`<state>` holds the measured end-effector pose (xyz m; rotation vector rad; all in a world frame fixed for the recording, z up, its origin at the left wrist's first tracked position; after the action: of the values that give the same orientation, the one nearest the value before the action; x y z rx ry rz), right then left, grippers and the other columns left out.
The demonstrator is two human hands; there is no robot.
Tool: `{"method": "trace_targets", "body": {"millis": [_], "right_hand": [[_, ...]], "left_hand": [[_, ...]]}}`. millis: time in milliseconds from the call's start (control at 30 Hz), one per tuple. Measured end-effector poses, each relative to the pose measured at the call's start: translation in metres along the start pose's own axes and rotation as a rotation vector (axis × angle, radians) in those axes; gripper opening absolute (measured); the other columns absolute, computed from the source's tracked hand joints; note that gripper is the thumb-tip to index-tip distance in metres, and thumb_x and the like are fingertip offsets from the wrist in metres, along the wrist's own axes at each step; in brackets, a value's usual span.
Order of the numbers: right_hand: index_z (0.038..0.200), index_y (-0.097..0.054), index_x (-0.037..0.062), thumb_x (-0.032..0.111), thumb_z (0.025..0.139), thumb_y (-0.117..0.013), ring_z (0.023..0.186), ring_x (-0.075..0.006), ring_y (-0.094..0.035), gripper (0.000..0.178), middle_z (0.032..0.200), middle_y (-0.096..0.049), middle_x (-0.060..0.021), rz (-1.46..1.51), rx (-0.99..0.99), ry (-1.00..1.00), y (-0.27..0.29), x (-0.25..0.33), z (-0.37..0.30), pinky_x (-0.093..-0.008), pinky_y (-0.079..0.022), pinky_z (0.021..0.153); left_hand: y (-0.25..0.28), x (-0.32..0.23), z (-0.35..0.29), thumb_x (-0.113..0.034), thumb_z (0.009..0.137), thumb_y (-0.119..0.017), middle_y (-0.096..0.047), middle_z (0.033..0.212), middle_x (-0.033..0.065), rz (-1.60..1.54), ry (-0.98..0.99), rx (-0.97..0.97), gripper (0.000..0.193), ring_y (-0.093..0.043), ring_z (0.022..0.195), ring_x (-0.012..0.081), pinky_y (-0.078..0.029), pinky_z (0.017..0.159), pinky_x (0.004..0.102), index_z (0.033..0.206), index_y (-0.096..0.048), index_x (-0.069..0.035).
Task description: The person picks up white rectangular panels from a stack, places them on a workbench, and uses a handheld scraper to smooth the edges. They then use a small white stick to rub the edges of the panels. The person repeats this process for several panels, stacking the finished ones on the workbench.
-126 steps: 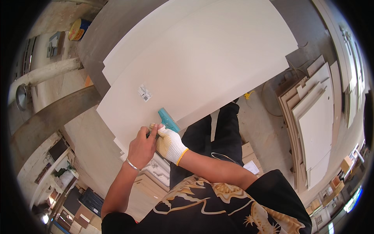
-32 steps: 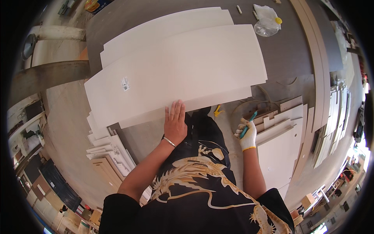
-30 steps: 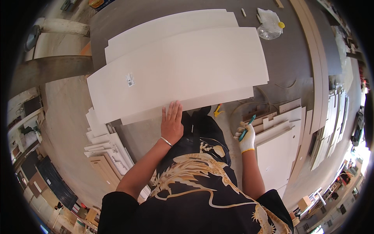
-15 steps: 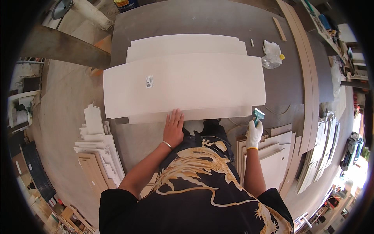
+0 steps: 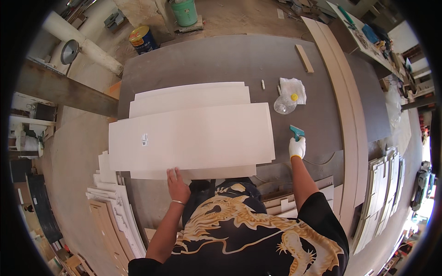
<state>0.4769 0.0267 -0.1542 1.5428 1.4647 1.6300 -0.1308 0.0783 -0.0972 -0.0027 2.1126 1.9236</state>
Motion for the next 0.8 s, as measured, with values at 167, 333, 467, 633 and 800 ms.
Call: {"method": "trace_targets", "body": {"millis": [167,333,467,633,800], "right_hand": [[0.123,-0.064,0.0086,0.033,0.087,-0.069,0.108,-0.037,-0.069,0.043,0.121,-0.07,-0.0166,-0.055,0.069,-0.018,-0.027,0.016,0.037,-0.0479,-0.055,0.093],[0.127,-0.066,0.0115,0.032,0.09,-0.069,0.115,-0.0334,-0.066,0.043,0.126,-0.068,-0.0135,-0.085,-0.032,0.093,-0.021,0.039,0.036,-0.045,-0.052,0.098],[0.111,-0.074,0.0057,0.013,0.099,-0.066,0.085,-0.0157,-0.066,0.016,0.096,-0.071,-0.0036,0.736,0.109,0.197,-0.019,0.072,0.01,-0.0318,-0.054,0.077],[0.11,-0.072,0.0012,0.014,0.103,-0.064,0.079,-0.009,-0.063,0.017,0.094,-0.07,-0.0032,1.228,0.583,0.173,-0.035,0.121,-0.042,-0.0259,-0.052,0.073],[0.101,-0.069,0.0026,0.012,0.101,-0.066,0.079,-0.0139,-0.064,0.01,0.1,-0.071,-0.0079,1.304,0.78,0.238,-0.031,0.158,-0.081,-0.0298,-0.051,0.075]], "left_hand": [[-0.003,-0.006,-0.001,-0.001,0.078,-0.059,-0.04,0.151,0.0268,0.004,0.12,0.02,0.073,-0.033,0.148,0.045,-0.03,0.122,0.0521,0.148,-0.041,0.007],[0.0,-0.005,-0.004,0.0,0.078,-0.059,-0.041,0.152,0.023,0.078,0.116,0.002,0.073,-0.033,0.149,0.0431,-0.029,0.122,0.0527,0.148,-0.043,0.006],[-0.003,-0.004,-0.007,0.0,0.078,-0.058,-0.043,0.152,0.0204,0.12,0.158,0.017,0.073,-0.032,0.15,0.0408,-0.028,0.122,0.0552,0.149,-0.043,0.004],[-0.001,-0.006,-0.006,0.002,0.077,-0.057,-0.045,0.151,0.0199,0.167,0.127,-0.004,0.072,-0.034,0.149,0.0403,-0.028,0.121,0.0545,0.148,-0.045,0.002],[0.013,-0.016,0.002,-0.001,0.078,-0.059,-0.054,0.138,0.0185,0.081,0.065,-0.001,0.052,-0.044,0.139,0.0402,-0.034,0.117,0.0522,0.131,-0.058,0.0]]}}
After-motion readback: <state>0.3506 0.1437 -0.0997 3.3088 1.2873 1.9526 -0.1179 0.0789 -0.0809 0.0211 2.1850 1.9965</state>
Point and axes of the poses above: each hand's wrist, its own z-axis towards the middle knuckle, its own y-axis out of the back of the hand, x = y × z, the point moved 8 cm from there along z, towards the middle knuckle
